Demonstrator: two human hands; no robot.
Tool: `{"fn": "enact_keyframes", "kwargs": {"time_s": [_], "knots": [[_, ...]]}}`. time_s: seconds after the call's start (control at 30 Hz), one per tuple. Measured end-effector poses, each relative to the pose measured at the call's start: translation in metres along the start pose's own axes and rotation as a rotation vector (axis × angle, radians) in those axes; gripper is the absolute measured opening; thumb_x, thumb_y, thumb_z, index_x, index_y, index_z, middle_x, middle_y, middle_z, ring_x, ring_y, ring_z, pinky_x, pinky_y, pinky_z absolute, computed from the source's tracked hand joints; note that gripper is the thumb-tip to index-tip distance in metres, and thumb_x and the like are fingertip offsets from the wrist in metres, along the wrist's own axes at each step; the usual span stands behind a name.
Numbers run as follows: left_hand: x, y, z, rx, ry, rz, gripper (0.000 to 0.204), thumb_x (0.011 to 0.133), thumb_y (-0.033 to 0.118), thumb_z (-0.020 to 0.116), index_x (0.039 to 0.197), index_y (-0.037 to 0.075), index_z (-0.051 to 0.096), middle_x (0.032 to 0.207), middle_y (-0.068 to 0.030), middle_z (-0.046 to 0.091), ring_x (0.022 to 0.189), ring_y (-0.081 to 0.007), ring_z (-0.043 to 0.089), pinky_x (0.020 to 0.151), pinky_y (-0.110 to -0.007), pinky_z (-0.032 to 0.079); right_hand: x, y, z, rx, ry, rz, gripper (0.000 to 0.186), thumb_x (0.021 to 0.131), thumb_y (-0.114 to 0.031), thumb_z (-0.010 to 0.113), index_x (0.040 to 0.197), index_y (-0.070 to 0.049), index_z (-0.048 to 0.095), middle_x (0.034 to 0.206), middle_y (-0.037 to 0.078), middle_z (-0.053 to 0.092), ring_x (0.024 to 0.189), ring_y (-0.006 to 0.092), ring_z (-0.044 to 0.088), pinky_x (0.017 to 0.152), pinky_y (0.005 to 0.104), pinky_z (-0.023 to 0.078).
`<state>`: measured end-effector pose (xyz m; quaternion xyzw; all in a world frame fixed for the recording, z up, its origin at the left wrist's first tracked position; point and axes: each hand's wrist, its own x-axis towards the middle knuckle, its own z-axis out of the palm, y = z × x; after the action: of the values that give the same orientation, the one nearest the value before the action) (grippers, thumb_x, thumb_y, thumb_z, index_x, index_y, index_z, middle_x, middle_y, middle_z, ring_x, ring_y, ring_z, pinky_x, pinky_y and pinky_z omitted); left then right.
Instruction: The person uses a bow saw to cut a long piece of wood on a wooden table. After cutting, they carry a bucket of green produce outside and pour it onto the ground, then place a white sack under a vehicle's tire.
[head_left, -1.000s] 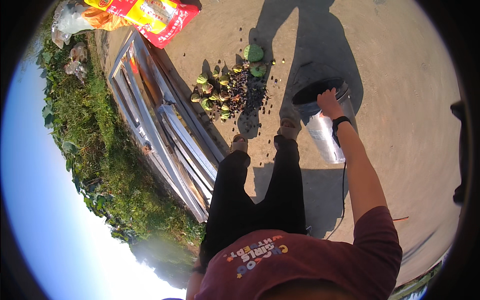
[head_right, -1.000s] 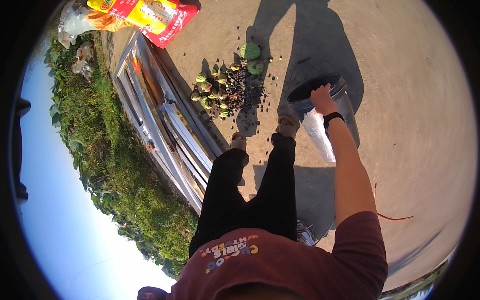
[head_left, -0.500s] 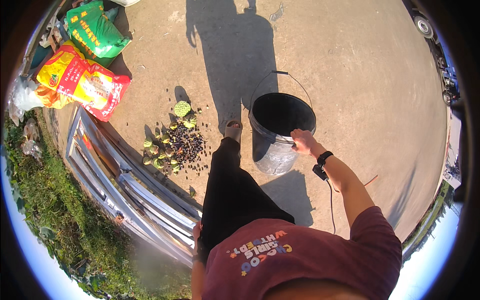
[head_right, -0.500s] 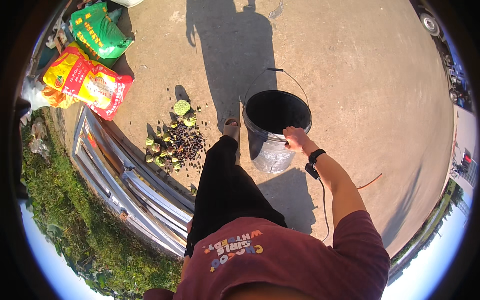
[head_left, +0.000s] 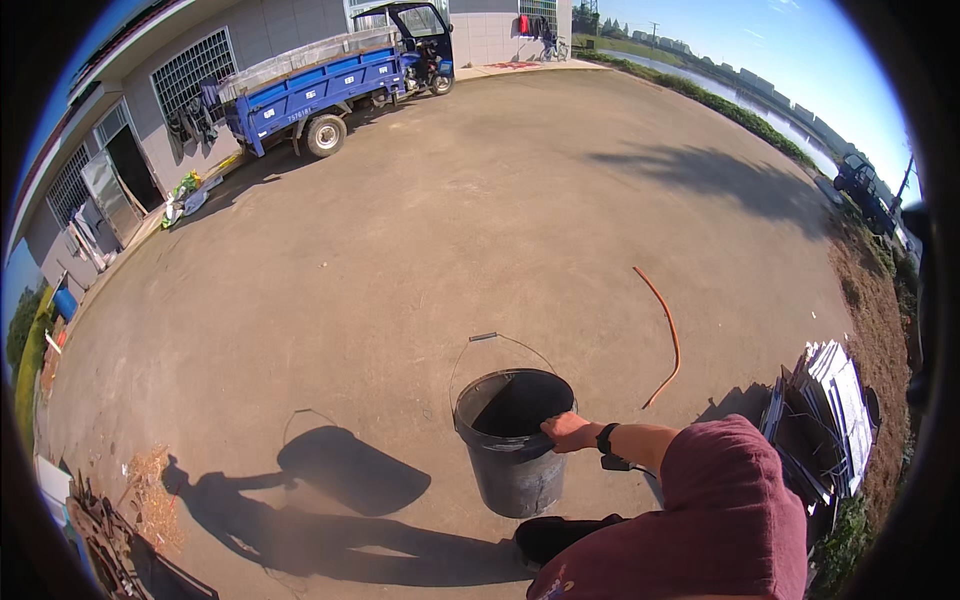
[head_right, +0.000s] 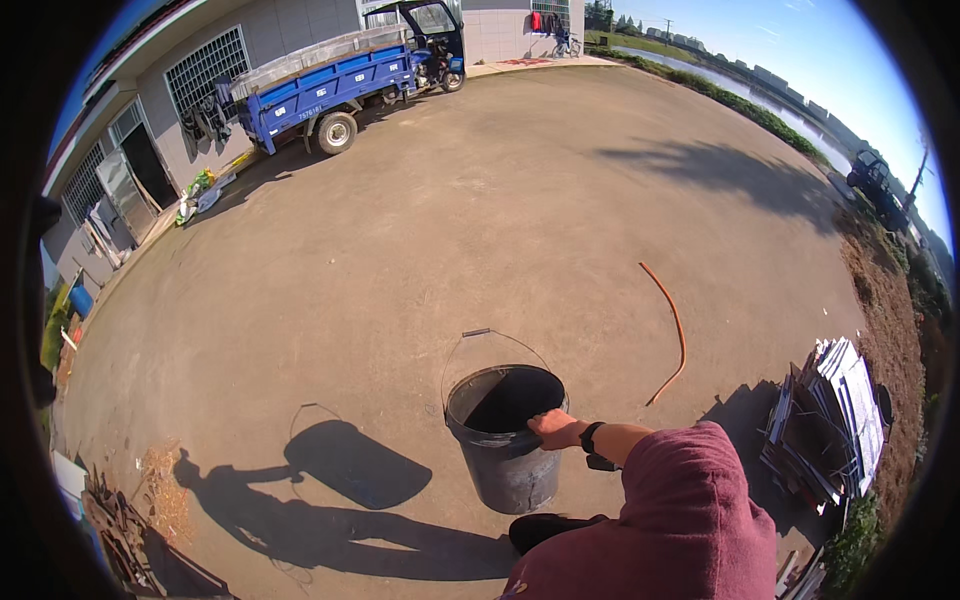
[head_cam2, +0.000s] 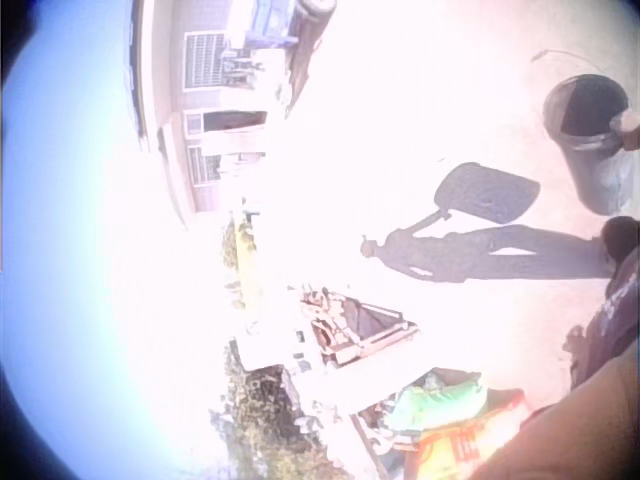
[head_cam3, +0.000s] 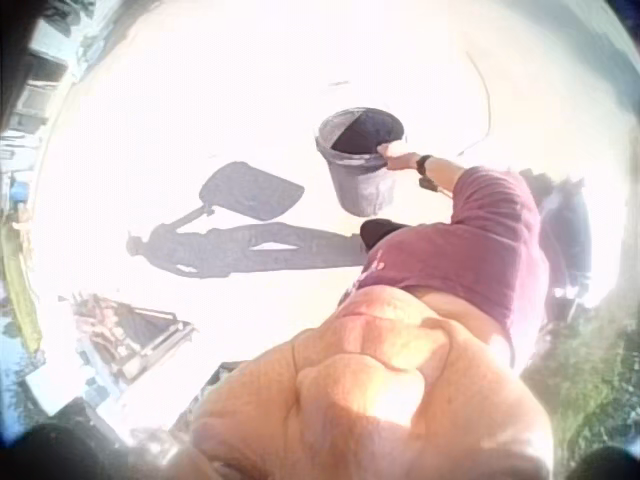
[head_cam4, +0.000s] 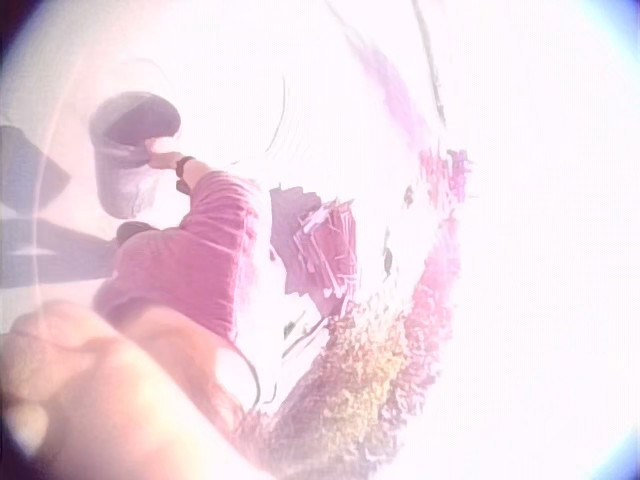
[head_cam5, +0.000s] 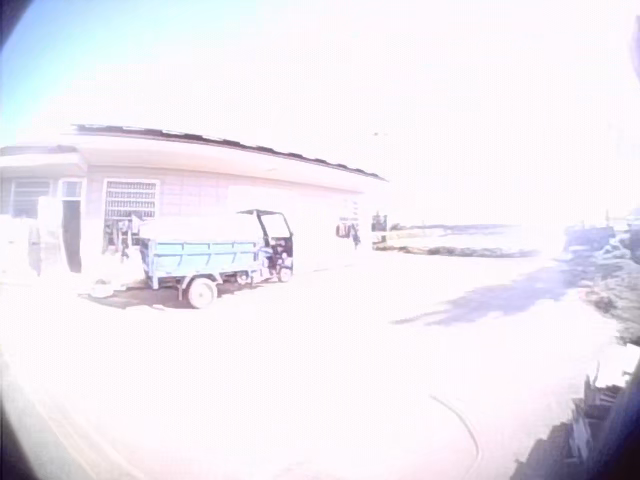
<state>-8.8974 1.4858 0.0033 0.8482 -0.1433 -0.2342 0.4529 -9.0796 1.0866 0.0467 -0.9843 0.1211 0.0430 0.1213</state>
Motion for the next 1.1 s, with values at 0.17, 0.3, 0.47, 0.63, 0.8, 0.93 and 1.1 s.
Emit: {"fn": "enact_keyframes", "kwargs": {"time_s": [0.17,0.3,0.47,0.63,0.8,0.93,1.1], "knots": [[0.137,0.032,-0.055,0.056,0.029,0.04,0.023,0.088,0.019,0.055,0.094,0.0,0.065,0.083,-0.009,0.066,0.08,-0.0205,0.061,0.07,-0.034,0.048,0.07,0.043,-0.023,-0.042,0.099,0.36,0.041,0.063,-0.024,0.07,0.092,0.0,0.054,0.085,0.017,0.063,0.081,0.0343,0.065,0.069,0.043,0.053],[0.209,0.021,-0.088,0.071,0.075,-0.074,0.024,0.088,0.021,0.056,0.093,0.0,0.065,0.083,-0.0104,0.066,0.081,-0.0226,0.062,0.071,-0.035,0.049,0.171,0.088,-0.028,-0.061,0.033,0.639,0.044,0.066,-0.032,0.069,0.094,-0.001,0.056,0.085,0.017,0.067,0.079,0.0318,0.068,0.068,0.0395,0.055],[0.178,-0.024,-0.11,0.034,0.159,-0.466,0.025,0.087,0.022,0.057,0.092,-0.001,0.065,0.084,-0.0121,0.067,0.082,-0.0252,0.063,0.072,-0.036,0.05,0.272,0.113,-0.047,-0.137,0.115,0.858,0.037,0.059,-0.02,0.073,0.088,-0.003,0.056,0.08,0.016,0.066,0.08,0.0332,0.067,0.07,0.0403,0.055],[0.193,-0.07,-0.109,0.02,0.104,-0.801,0.027,0.086,0.024,0.058,0.091,-0.001,0.066,0.085,-0.0139,0.068,0.084,-0.0278,0.064,0.074,-0.038,0.051,0.372,0.111,-0.063,-0.199,0.1,0.988,0.036,0.058,-0.015,0.072,0.088,-0.003,0.056,0.084,0.016,0.065,0.084,0.0352,0.066,0.074,0.0413,0.054],[0.313,-0.106,-0.194,0.137,0.034,-0.89,0.029,0.085,0.026,0.059,0.09,-0.001,0.066,0.085,-0.0156,0.068,0.085,-0.0303,0.066,0.075,-0.039,0.052,0.52,0.077,-0.071,-0.117,0.108,1.077,0.031,0.06,-0.015,0.072,0.084,-0.002,0.057,0.086,0.018,0.065,0.087,0.0363,0.065,0.075,0.0433,0.054],[0.532,-0.106,-0.313,0.368,-0.015,-0.648,0.037,0.081,0.033,0.063,0.092,-0.002,0.067,0.096,-0.0247,0.066,0.094,-0.0394,0.063,0.08,-0.044,0.053,0.635,0.031,-0.093,-0.034,0.195,1.119,0.034,0.059,-0.016,0.074,0.084,-0.001,0.057,0.087,0.019,0.065,0.088,0.0369,0.065,0.076,0.0431,0.053],[0.845,-0.019,-0.451,0.539,0.285,-0.002,0.025,0.088,0.023,0.062,0.101,0.002,0.064,0.091,-0.0165,0.067,0.089,-0.0352,0.064,0.074,-0.041,0.051,0.813,-0.007,-0.1,0.038,0.248,1.065,0.037,0.056,-0.021,0.076,0.083,-0.002,0.059,0.087,0.019,0.066,0.088,0.0369,0.065,0.076,0.043,0.054]]}}
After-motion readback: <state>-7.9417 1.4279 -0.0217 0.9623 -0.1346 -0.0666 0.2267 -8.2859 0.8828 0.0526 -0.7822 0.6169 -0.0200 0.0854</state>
